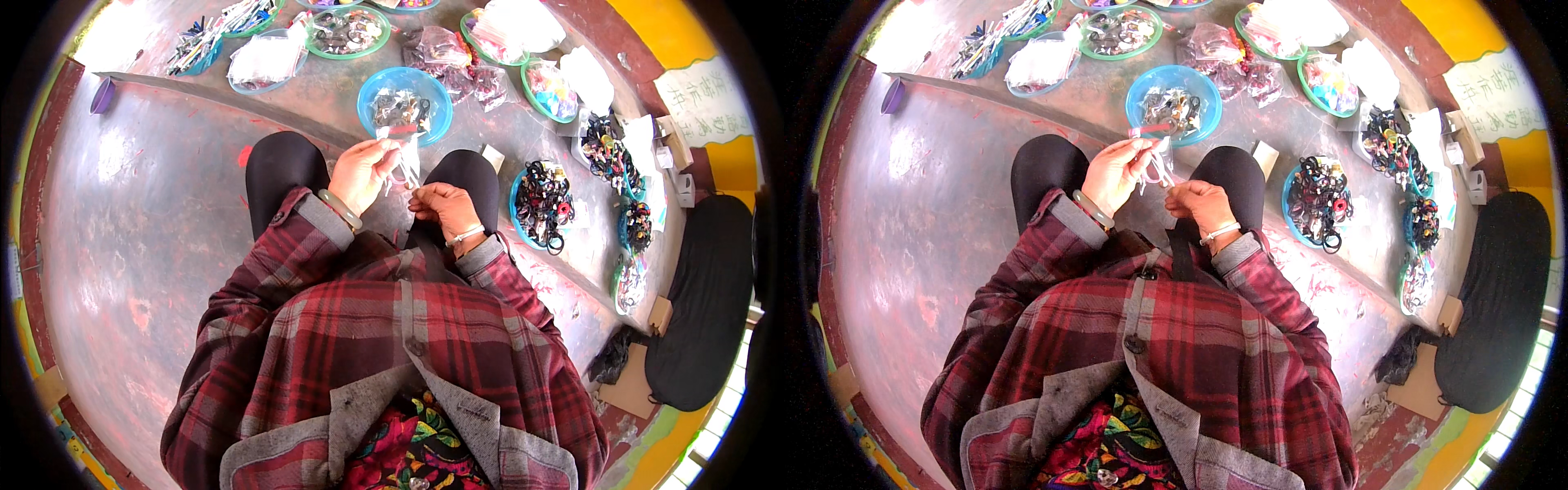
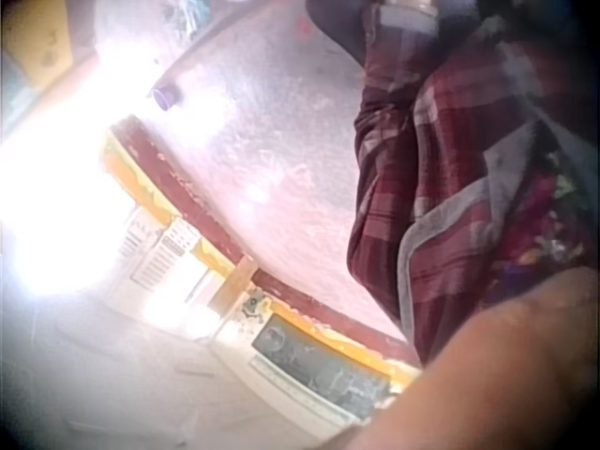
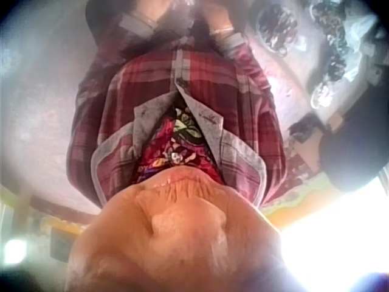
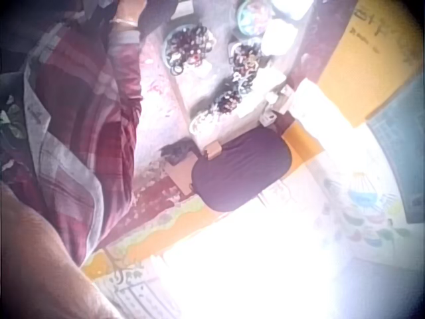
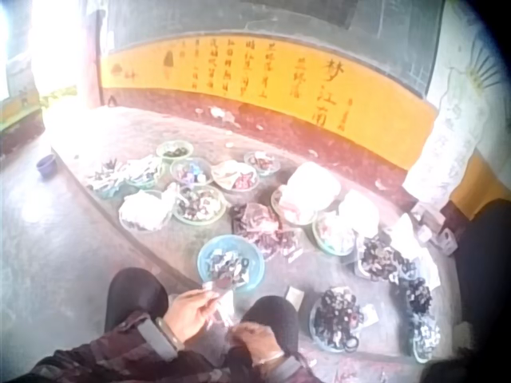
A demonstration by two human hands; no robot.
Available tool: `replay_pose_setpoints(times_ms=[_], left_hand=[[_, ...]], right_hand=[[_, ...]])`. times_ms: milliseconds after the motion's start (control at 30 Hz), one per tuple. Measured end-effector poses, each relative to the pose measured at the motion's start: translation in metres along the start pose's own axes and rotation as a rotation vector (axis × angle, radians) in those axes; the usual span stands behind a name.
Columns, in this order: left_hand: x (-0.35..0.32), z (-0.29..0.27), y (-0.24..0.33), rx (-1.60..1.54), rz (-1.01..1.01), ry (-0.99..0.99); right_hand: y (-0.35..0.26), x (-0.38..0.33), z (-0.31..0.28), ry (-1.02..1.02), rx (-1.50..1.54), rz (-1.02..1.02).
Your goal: The person sits on the floor and repeatedly picks up small hair accessories, places them into clear plastic bags, and seals the bags. They handle items one at a time, occasionally picking up a stack of bags and placing the sealed package into a blue bowl.
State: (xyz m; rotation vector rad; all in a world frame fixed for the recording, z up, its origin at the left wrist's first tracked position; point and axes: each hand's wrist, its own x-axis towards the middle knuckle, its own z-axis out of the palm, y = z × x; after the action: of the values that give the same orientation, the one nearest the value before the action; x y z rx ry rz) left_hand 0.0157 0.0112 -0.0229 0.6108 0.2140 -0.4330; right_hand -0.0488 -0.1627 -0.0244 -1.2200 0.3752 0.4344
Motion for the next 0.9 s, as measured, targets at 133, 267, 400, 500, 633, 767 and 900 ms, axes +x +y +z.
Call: replay_pose_setpoints(times_ms=[133,267,400,500,633,767,900], left_hand=[[0.001,-0.004,-0.001,0.081,0.046,0.022],[-0.004,0.001,-0.003,0.193,-0.008,-0.045],[-0.007,0.004,-0.010,0.291,-0.107,-0.112],[-0.008,0.008,-0.011,0.333,-0.163,-0.154],[-0.010,0.010,-0.009,0.305,-0.198,-0.223],[-0.015,0.019,-0.004,0.284,-0.210,-0.257],[-0.014,0.016,-0.007,0.299,-0.207,-0.229]], right_hand=[[0.001,0.003,-0.002,0.081,-0.068,-0.094],[-0.010,0.007,-0.003,0.156,-0.163,-0.370],[-0.023,0.005,0.003,0.088,-0.034,-0.375],[-0.023,0.006,0.002,0.028,0.076,-0.365],[-0.013,0.012,-0.007,0.109,0.128,-0.356],[-0.013,0.012,-0.005,0.122,0.224,-0.313],[-0.004,0.017,-0.014,0.095,0.224,-0.315]])
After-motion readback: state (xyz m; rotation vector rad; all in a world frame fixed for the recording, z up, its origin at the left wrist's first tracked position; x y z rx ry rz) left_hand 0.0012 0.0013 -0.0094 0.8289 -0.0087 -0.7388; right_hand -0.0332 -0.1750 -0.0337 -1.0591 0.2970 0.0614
